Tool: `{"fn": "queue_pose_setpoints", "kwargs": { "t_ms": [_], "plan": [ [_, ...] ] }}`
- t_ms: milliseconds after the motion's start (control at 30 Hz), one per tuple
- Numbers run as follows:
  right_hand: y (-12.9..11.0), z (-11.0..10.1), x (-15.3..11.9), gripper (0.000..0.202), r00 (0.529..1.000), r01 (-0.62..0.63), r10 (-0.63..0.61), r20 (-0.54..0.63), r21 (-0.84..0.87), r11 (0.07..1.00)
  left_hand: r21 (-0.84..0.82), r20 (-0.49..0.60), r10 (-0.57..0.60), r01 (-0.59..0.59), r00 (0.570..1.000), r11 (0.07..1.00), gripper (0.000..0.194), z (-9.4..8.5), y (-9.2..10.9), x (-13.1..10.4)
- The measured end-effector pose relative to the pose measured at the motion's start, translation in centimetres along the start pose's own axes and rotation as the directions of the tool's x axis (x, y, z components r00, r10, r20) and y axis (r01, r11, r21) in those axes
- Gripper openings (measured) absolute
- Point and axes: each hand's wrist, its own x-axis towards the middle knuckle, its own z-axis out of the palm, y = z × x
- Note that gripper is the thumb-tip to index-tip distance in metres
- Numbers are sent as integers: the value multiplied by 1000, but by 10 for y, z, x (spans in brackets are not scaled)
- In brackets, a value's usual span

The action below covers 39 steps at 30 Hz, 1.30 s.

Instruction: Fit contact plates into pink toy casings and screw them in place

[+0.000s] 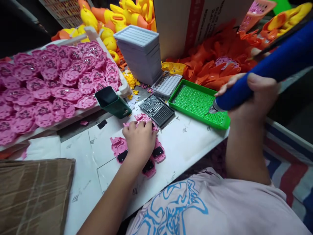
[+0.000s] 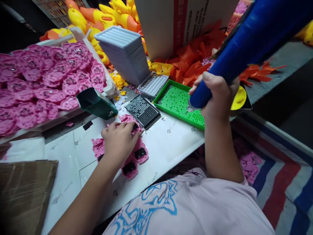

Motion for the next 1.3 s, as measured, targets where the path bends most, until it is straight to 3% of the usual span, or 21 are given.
{"fn": "queue_pose_setpoints", "kwargs": {
  "t_ms": [133,233,333,467,600,700,867,1033,1300],
  "plan": [
    [30,6,20,12,999,43,-43,-18,23,999,-21,-43,18,-19,999,1000,26,3,-5,0],
    [51,9,27,14,998,51,-51,-25,6,999,-59,-162,48,-58,986,997,29,1,-2,-6],
    [68,10,32,17,998,49,-50,-37,-39,998,-145,-285,130,-177,950,973,30,-2,13,-21],
    [81,8,36,21,999,30,-32,-15,-96,995,-308,-330,373,-472,867,826,28,8,47,-49],
    [85,8,38,22,998,51,-54,-26,-108,993,-398,-342,496,-601,798,693,28,35,72,-67],
    [85,10,36,23,999,38,-40,-18,-120,992,-431,-399,517,-652,757,623,28,50,78,-71],
    [82,12,34,21,1000,24,-21,21,-176,984,-491,-393,525,-655,755,574,27,54,72,-68],
    [82,11,32,20,998,64,-61,18,-183,981,-524,-353,517,-622,780,582,25,53,69,-67],
    [76,13,25,15,998,56,-49,36,-210,976,-508,-282,418,-504,863,698,31,55,70,-71]
  ]
}}
